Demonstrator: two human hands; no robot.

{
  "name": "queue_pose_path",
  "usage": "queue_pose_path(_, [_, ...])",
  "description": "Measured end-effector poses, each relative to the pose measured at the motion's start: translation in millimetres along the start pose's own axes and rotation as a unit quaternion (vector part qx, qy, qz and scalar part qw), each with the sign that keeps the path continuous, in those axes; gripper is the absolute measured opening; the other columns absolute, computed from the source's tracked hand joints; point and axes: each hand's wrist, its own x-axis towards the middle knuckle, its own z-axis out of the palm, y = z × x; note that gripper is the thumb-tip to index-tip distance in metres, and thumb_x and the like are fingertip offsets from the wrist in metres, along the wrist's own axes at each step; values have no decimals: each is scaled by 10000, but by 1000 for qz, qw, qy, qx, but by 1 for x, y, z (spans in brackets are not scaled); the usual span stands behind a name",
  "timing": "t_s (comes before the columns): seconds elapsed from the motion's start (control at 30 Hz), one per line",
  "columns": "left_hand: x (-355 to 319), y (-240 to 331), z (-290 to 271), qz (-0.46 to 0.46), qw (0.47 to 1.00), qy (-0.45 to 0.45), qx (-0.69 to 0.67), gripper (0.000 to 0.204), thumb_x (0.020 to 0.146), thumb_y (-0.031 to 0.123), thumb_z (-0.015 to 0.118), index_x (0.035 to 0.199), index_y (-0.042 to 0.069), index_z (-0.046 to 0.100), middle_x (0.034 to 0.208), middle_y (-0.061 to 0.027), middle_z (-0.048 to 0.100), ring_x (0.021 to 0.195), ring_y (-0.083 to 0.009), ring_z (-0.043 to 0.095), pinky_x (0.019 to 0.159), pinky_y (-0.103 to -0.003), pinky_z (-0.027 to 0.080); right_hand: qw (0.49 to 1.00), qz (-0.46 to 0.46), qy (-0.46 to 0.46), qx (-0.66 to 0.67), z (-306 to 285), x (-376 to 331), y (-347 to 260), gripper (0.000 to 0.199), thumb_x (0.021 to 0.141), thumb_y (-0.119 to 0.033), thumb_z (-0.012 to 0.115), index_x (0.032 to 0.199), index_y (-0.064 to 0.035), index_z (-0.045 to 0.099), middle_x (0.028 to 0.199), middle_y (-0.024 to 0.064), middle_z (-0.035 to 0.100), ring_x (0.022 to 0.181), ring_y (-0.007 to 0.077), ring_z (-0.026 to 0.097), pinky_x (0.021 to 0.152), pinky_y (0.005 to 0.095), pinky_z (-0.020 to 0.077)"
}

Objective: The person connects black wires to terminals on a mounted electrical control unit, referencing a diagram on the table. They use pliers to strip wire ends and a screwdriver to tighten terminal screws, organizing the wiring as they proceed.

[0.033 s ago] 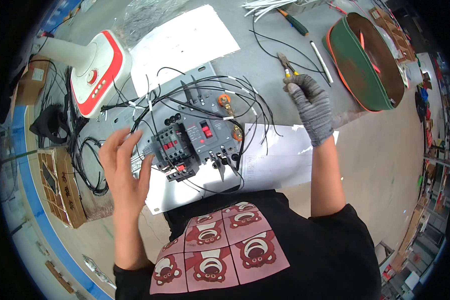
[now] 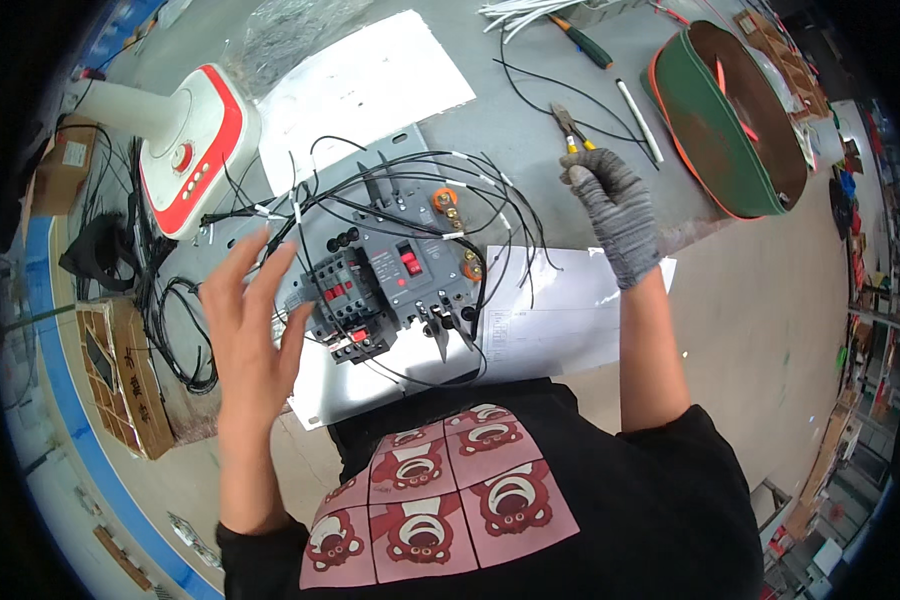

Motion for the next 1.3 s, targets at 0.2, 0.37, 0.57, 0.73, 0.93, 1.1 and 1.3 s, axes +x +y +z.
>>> queue_pose_path(0.2, [61,16,2,127,973,-190,-9,643,650,3,733,1255,96,538,1118,-88,560,1106,-294,513,976,-418,383,999,18,-1,-27,10,-4,33,129,906,-70,608,1000,-18,679,849,42,670,801,98,606,765,238,496])
queue_pose_path(0.37, [78,5,9,102,966,-225,-72,426,655,53,745,1043,81,571,970,-91,540,950,-297,531,812,-393,432,994,-47,9,-103,17,-10,40,114,878,-92,635,943,-13,685,863,149,676,770,232,647,735,318,515])
queue_pose_path(0.57, [86,4,17,180,951,-245,-51,309,701,65,728,941,57,535,907,-88,519,824,-294,527,725,-363,439,972,-134,41,-190,24,-12,45,100,853,-88,623,913,-43,689,875,162,671,800,319,649,751,371,520])
queue_pose_path(0.73, [91,-12,23,-53,920,-124,-368,160,849,62,635,857,60,475,733,11,428,679,-152,456,646,-299,393,968,-145,53,-199,26,-12,43,94,850,-85,622,905,-50,690,875,155,672,799,319,649,752,378,520])
queue_pose_path(0.93, [145,-107,48,-323,637,-15,-700,173,919,166,596,821,95,472,703,40,406,602,-51,351,559,-217,325,968,-144,48,-199,26,-13,39,97,853,-87,620,908,-47,688,871,156,669,801,322,648,752,377,520])
queue_pose_path(1.1, [156,-176,102,-403,710,-51,-575,258,904,273,654,928,41,543,818,-11,582,688,-64,531,601,-225,461,966,-146,46,-207,28,-11,42,105,855,-91,619,920,-47,688,877,156,670,807,321,647,755,377,520])
queue_pose_path(1.3, [155,-166,109,-419,777,-72,-464,716,829,488,707,1243,-39,454,1091,-126,591,915,-134,576,771,-266,504,983,-78,31,-164,23,-11,43,113,871,-97,626,947,-37,684,875,152,672,796,283,653,754,344,518])
